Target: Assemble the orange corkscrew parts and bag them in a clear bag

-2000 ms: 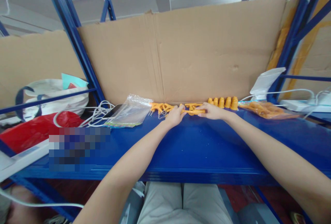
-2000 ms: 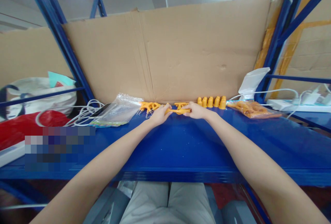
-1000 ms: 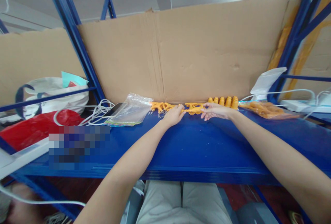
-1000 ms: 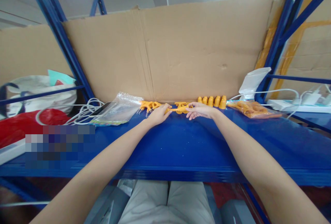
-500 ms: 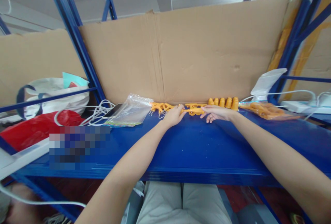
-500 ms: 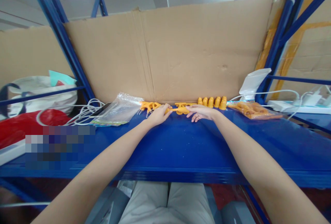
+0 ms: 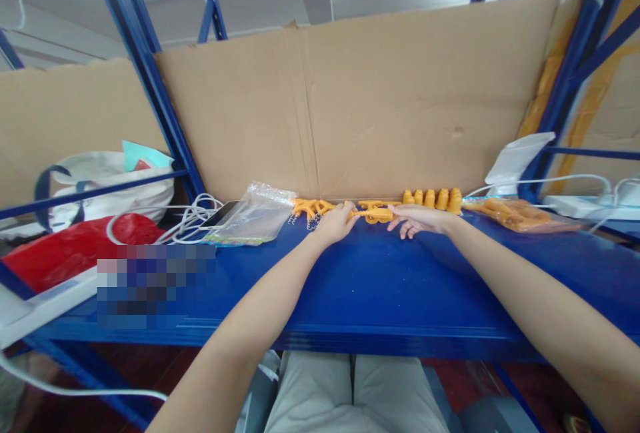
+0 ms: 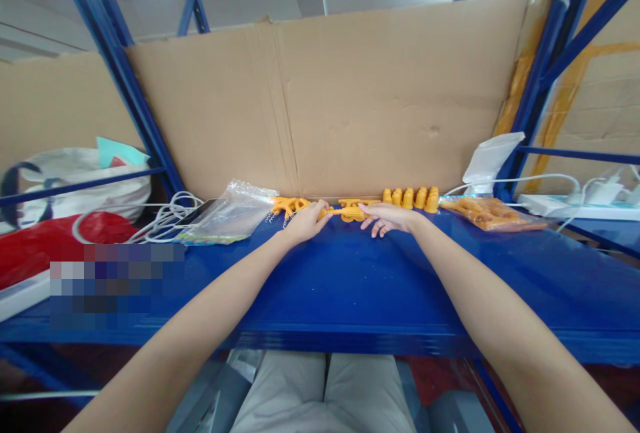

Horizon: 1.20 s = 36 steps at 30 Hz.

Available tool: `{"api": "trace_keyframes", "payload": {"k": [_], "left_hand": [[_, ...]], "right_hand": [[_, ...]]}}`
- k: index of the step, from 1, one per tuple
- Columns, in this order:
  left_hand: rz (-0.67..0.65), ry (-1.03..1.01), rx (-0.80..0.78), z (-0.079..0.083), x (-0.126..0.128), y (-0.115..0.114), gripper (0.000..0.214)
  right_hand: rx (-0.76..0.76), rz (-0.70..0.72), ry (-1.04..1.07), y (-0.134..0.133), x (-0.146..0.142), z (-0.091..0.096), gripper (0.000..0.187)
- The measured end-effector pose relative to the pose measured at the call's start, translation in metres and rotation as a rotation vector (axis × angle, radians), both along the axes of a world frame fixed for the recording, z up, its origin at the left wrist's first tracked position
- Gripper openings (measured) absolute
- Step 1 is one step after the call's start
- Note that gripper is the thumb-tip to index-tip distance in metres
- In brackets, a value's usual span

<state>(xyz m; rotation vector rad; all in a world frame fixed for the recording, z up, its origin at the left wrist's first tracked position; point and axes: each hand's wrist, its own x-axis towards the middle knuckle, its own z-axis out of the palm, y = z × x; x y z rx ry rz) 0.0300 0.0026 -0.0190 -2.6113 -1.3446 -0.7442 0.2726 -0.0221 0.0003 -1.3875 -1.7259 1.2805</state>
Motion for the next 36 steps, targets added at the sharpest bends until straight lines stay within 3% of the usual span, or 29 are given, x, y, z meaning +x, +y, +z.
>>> {"api": "trace_keyframes", "payload": {"k": [4, 17, 31, 36], "left_hand": [[0.009, 0.022, 0.013, 0.001, -0.001, -0.001, 0.021], [-0.037, -0.01, 0.018, -0.002, -0.001, 0.002, 0.021], [-0.027, 0.005, 0.022, -0.001, 0.0, 0.001, 0.022], [-0.016, -0.009, 0.012, -0.001, 0.0, -0.001, 0.021]], "right_hand": [[0.125, -0.003, 0.033, -0.001, 0.001, -0.001, 0.037], [0.072, -0.01, 0.01, 0.003, -0.003, -0.003, 0.055], [0.001, -0.131, -0.014, 0.007, -0.011, -0.005, 0.06], [-0.088, -0.1, 0.074, 0.0, -0.011, 0.001, 0.058]]}}
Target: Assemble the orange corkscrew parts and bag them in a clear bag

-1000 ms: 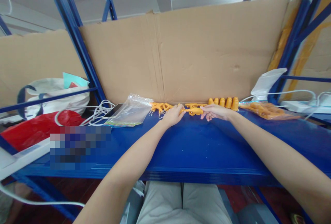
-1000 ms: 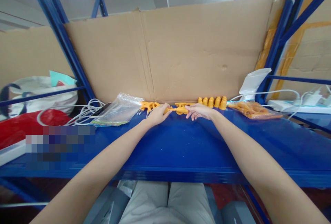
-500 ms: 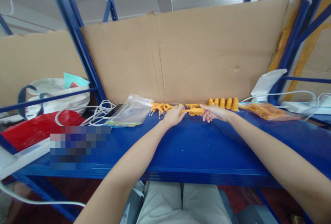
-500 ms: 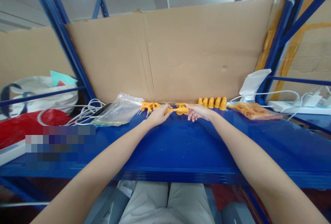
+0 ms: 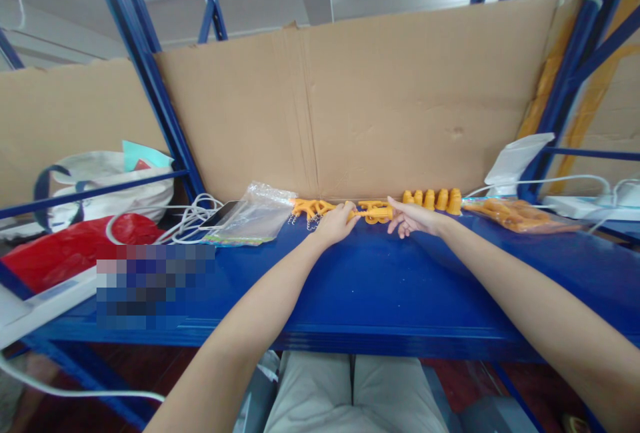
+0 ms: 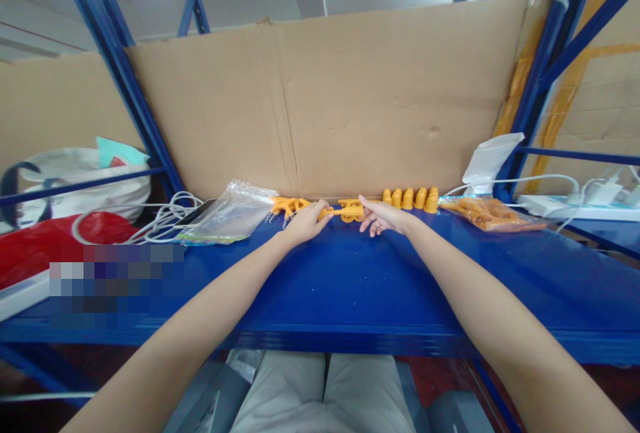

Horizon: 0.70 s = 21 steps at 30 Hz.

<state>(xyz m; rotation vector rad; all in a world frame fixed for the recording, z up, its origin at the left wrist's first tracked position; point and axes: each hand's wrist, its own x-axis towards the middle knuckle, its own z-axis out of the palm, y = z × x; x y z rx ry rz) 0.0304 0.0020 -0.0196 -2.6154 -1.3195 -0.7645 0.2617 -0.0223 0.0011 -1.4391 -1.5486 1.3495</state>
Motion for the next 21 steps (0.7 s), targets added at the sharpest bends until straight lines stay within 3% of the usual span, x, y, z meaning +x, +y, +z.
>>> {"api": "trace_keyframes", "payload": {"k": [5, 9, 12, 16, 21], "left_hand": [[-0.021, -0.074, 0.012, 0.0, 0.0, 0.0, 0.021], [-0.028, -0.242, 0.031, 0.002, -0.002, 0.007, 0.034], [0.049, -0.192, 0.034, -0.001, -0.008, 0.015, 0.032], [0.176, 0.078, -0.068, -0.011, -0.016, 0.02, 0.032], [0.229, 0.195, -0.155, -0.009, -0.02, 0.019, 0.034]], "right_hand": [[0.084, 0.018, 0.257, -0.003, -0.003, 0.003, 0.016], [0.159, -0.077, 0.355, 0.004, 0.001, 0.004, 0.017], [0.248, -0.203, 0.373, 0.01, 0.006, 0.005, 0.016], [0.526, -0.367, 0.217, 0.022, 0.005, 0.001, 0.016], [0.931, -0.43, -0.306, 0.036, -0.013, -0.006, 0.024]]}}
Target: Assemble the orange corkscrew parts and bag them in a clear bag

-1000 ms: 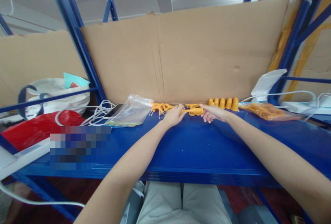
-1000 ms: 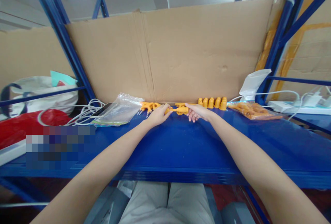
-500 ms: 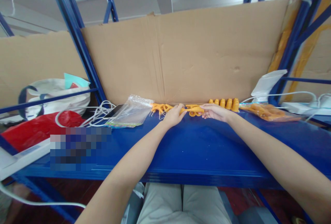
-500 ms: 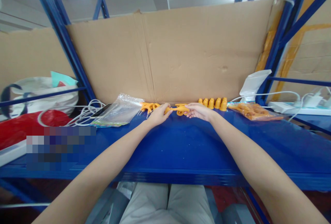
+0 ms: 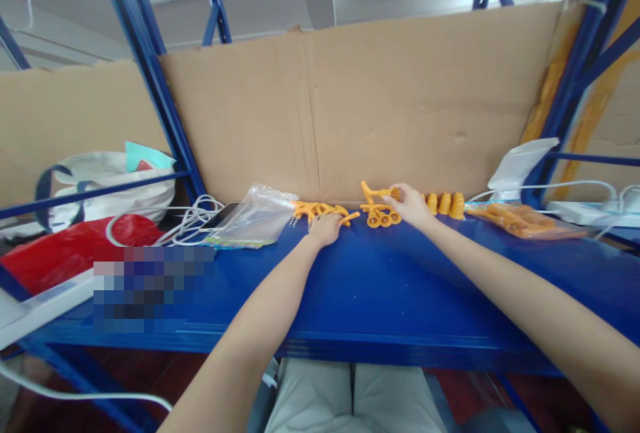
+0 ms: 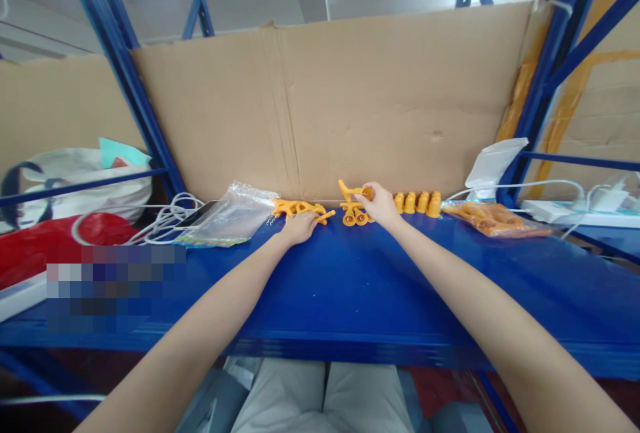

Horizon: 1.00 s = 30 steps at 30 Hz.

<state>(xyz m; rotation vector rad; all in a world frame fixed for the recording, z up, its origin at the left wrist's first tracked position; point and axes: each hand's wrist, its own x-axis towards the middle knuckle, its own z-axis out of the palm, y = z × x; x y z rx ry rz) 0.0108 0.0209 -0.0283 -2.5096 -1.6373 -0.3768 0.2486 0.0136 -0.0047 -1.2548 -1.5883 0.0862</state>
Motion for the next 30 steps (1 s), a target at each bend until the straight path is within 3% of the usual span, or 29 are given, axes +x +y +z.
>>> {"api": "trace_keyframes", "payload": {"k": [6, 9, 15, 20, 25, 30], "left_hand": [[0.101, 0.023, 0.048, 0.004, 0.0, 0.002, 0.026], [0.171, -0.046, 0.064, 0.0, -0.004, 0.006, 0.024], [0.226, -0.305, 0.096, 0.002, -0.013, 0.012, 0.017], [0.208, -0.525, 0.129, 0.01, -0.006, 0.01, 0.012], [0.141, -0.841, -0.026, 0.015, 0.007, 0.002, 0.023], [0.086, -1.16, -0.188, 0.022, 0.015, -0.005, 0.026]], "right_hand": [[-0.041, -0.2, -0.712, -0.011, -0.035, 0.001, 0.028], [-0.076, -0.229, -0.908, -0.014, -0.048, 0.0, 0.027], [-0.185, -0.173, -0.853, -0.007, -0.053, 0.0, 0.029], [-0.278, -0.126, -0.804, -0.008, -0.054, 0.0, 0.027], [-0.28, -0.153, -0.706, -0.004, -0.049, 0.002, 0.031], [-0.212, -0.225, -0.642, -0.001, -0.012, 0.007, 0.032]]}}
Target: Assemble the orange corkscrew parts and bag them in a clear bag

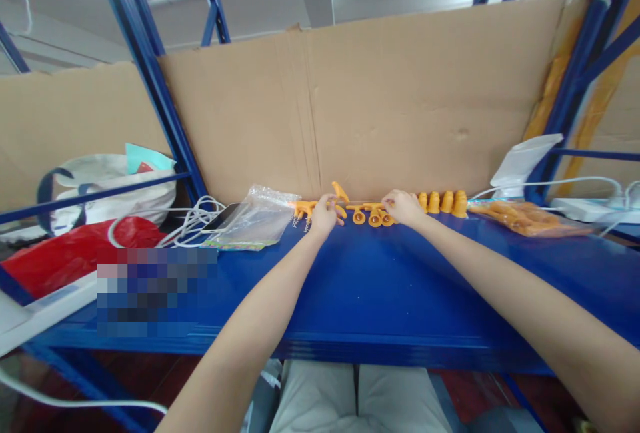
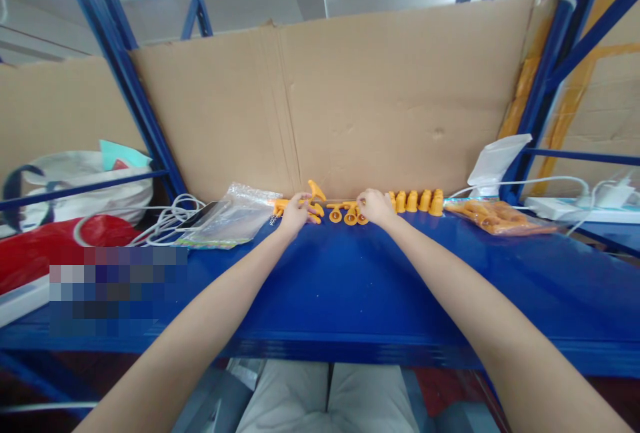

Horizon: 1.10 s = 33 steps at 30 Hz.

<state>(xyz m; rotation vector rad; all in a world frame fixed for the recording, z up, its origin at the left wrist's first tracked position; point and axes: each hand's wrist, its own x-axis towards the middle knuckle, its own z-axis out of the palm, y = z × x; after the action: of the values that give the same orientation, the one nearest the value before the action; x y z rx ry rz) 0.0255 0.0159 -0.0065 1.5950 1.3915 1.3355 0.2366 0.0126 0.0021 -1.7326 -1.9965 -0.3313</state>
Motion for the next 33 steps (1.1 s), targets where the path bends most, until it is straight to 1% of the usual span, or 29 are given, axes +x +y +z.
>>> {"api": "trace_keyframes", "payload": {"k": [3, 6, 9, 11, 13, 14, 16, 19, 22, 25, 27, 28, 31, 33], "left_hand": [[-0.003, -0.077, -0.046, 0.002, 0.003, -0.001, 0.019], [0.008, 0.024, 0.002, 0.001, 0.004, -0.002, 0.014], [0.041, 0.286, 0.126, 0.001, 0.003, -0.006, 0.018], [0.073, 0.538, 0.234, 0.002, 0.002, -0.011, 0.021], [0.084, 0.777, 0.32, 0.004, 0.003, -0.018, 0.022], [0.069, 0.868, 0.344, 0.005, 0.004, -0.021, 0.022], [-0.007, 0.981, 0.366, 0.005, 0.007, -0.026, 0.022], [-0.16, 1.037, 0.389, 0.001, 0.012, -0.027, 0.019], [-0.278, 1.046, 0.392, -0.006, 0.015, -0.024, 0.015], [-0.351, 1.053, 0.356, -0.008, 0.014, -0.021, 0.015], [-0.363, 1.058, 0.351, -0.005, 0.011, -0.02, 0.017], [-0.352, 1.063, 0.358, -0.003, 0.009, -0.02, 0.017], [-0.254, 1.083, 0.35, 0.005, 0.001, -0.021, 0.014], [-0.212, 1.107, 0.271, 0.01, -0.003, -0.023, 0.02]], "right_hand": [[0.024, -0.063, 0.009, -0.005, 0.032, 0.0, 0.034], [0.068, -0.121, 0.02, -0.01, 0.06, -0.006, 0.039], [0.019, -0.187, 0.021, -0.009, 0.078, -0.018, 0.048], [-0.015, -0.21, 0.031, -0.004, 0.086, -0.027, 0.053], [-0.051, -0.215, 0.026, 0.001, 0.089, -0.035, 0.054], [-0.072, -0.212, 0.021, 0.004, 0.09, -0.038, 0.054], [-0.103, -0.201, 0.019, 0.007, 0.089, -0.043, 0.055], [-0.067, -0.171, 0.039, 0.007, 0.083, -0.045, 0.06], [-0.015, -0.124, 0.028, 0.007, 0.077, -0.047, 0.06], [-0.072, -0.1, -0.007, 0.009, 0.075, -0.049, 0.053], [-0.096, -0.097, -0.006, 0.011, 0.075, -0.051, 0.048], [-0.083, -0.09, 0.006, 0.011, 0.075, -0.052, 0.047], [0.004, -0.053, 0.071, 0.012, 0.075, -0.053, 0.042], [0.046, -0.032, 0.127, 0.011, 0.075, -0.052, 0.037]]}}
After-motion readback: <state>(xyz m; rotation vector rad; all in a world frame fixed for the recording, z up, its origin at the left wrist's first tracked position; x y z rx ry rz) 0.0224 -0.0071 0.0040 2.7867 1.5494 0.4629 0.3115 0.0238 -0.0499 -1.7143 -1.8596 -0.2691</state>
